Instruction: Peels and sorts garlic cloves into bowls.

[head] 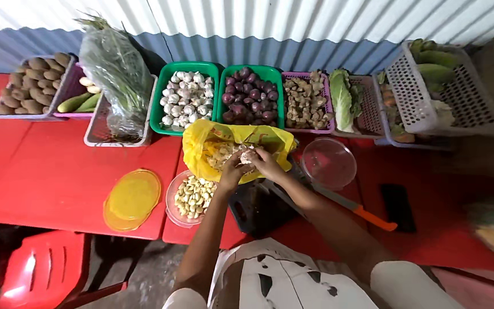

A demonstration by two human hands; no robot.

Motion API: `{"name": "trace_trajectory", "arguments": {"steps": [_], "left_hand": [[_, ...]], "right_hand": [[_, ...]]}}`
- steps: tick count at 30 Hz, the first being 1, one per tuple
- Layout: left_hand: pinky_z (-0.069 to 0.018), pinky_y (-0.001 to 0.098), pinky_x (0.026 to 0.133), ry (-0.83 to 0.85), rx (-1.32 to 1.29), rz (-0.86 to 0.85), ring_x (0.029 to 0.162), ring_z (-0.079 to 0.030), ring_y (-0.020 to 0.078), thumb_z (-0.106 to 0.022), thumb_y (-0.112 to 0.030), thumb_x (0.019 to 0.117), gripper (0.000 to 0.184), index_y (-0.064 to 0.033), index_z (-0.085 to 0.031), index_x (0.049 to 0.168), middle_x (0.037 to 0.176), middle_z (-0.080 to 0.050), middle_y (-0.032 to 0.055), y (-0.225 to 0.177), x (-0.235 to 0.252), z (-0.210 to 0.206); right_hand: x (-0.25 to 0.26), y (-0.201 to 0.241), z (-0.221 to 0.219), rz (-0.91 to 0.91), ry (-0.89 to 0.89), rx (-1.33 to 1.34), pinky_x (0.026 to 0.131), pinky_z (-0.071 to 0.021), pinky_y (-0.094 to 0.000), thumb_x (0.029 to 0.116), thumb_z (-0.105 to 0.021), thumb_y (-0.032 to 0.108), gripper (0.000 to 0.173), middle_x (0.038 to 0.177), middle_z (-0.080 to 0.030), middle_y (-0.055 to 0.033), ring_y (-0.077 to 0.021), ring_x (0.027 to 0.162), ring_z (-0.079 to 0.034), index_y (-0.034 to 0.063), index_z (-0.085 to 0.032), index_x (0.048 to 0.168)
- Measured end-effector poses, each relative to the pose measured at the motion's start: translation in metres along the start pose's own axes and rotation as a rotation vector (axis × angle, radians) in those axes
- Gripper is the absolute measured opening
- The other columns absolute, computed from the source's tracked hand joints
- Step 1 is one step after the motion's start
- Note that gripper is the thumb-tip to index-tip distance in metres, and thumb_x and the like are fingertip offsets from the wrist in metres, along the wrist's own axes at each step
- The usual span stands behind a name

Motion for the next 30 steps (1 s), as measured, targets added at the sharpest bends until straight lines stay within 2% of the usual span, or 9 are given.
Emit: {"name": "trace_trajectory", "arguments": {"steps": [2,5,9,11,15,17,21,26,30], "left_hand": [[-0.0583,0.0373,0.092,0.048,0.008,-0.003,0.103,-0.069,0.0184,-0.071,0.001,0.0909,0.052,-0.0002,-0.054,0.14,0.121,-0.068,0.0127,-0.004,0.0,0.002],[-0.0586,0.0353,0.091,0.094,0.053,0.007,0.101,-0.069,0.016,-0.07,0.002,0.0921,0.049,-0.0002,-0.054,0.139,0.12,-0.068,0.0108,-0.007,-0.001,0.006],[-0.0584,0.0353,0.09,0.145,-0.02,0.034,0.098,-0.069,0.0157,-0.067,0.004,0.093,0.045,-0.002,-0.056,0.136,0.116,-0.069,0.0087,-0.008,-0.001,0.01],[-0.0582,0.0346,0.09,0.177,-0.079,0.054,0.097,-0.069,0.0154,-0.065,0.004,0.0932,0.046,-0.003,-0.055,0.138,0.116,-0.069,0.0085,-0.008,-0.001,0.012],[-0.0582,0.0323,0.088,0.149,-0.259,0.144,0.095,-0.069,0.0156,-0.052,0.013,0.0948,0.054,-0.0066,-0.048,0.145,0.119,-0.066,0.0097,-0.004,-0.005,0.013],[-0.0582,0.033,0.088,0.118,-0.295,0.156,0.092,-0.068,0.0164,-0.048,0.011,0.0947,0.051,-0.0052,-0.048,0.143,0.116,-0.065,0.0099,-0.001,-0.006,0.014],[-0.0568,0.0335,0.079,0.034,-0.137,0.156,0.085,-0.065,0.0157,-0.053,-0.006,0.101,0.033,-0.0054,-0.047,0.133,0.102,-0.064,0.0082,0.005,-0.004,0.014],[-0.0565,0.0327,0.071,-0.02,0.22,0.016,0.075,-0.063,0.0133,-0.072,-0.019,0.0959,0.056,-0.0085,-0.048,0.145,0.097,-0.068,0.0091,-0.013,-0.004,0.012],[-0.05,0.0253,0.058,-0.028,0.364,-0.163,0.058,-0.053,0.0075,-0.07,-0.012,0.0969,0.036,-0.0046,-0.063,0.132,0.081,-0.066,0.0067,-0.022,0.002,0.012]], "right_hand": [[0.001,0.001,-0.002,0.016,0.008,0.028,0.092,-0.0547,-0.0417,0.1091,-0.05,0.027,0.04,0.116,-0.066,-0.0213,-0.0234,0.101,-0.066,-0.0036,-0.058,0.134],[0.0,-0.005,-0.005,-0.043,0.043,0.133,0.074,-0.0531,-0.0304,0.1102,-0.047,0.027,0.04,0.103,-0.064,-0.0144,-0.0127,0.078,-0.06,-0.0012,-0.056,0.136],[0.003,-0.017,-0.006,-0.111,0.099,0.396,0.063,-0.0497,-0.0231,0.1123,-0.038,0.028,0.037,0.097,-0.065,-0.0032,-0.0059,0.068,-0.056,0.0071,-0.059,0.135],[0.004,-0.021,-0.006,-0.177,0.12,0.527,0.062,-0.0497,-0.0232,0.113,-0.034,0.03,0.038,0.095,-0.064,-0.0019,-0.0064,0.067,-0.056,0.0086,-0.057,0.135],[0.002,-0.028,-0.005,-0.253,0.161,0.677,0.062,-0.0505,-0.0219,0.1125,-0.031,0.032,0.034,0.084,-0.062,0.0015,-0.0065,0.065,-0.057,0.0129,-0.057,0.122],[0.002,-0.031,-0.006,-0.271,0.179,0.688,0.063,-0.051,-0.0222,0.1132,-0.026,0.035,0.039,0.086,-0.061,0.0005,-0.0072,0.067,-0.058,0.0122,-0.056,0.125],[0.004,-0.032,-0.009,-0.259,0.158,0.648,0.066,-0.0527,-0.0253,0.1126,-0.032,0.034,0.036,0.09,-0.063,-0.0013,-0.0096,0.07,-0.059,0.0131,-0.056,0.13],[0.002,-0.017,-0.012,-0.171,0.089,0.402,0.07,-0.0538,-0.0283,0.1077,-0.052,0.02,0.032,0.104,-0.064,-0.0072,-0.0114,0.078,-0.061,0.0052,-0.054,0.136],[0.0,-0.009,-0.015,-0.171,0.08,0.298,0.066,-0.0532,-0.026,0.1123,-0.039,0.026,0.038,0.105,-0.063,-0.008,-0.0092,0.072,-0.059,0.0024,-0.054,0.138]]}}
Point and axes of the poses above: each hand's wrist, its own x-axis towards the middle knuckle, its own z-axis out of the back of the hand, y = z × x, the point moved 9 cm from there along x, towards the middle knuckle
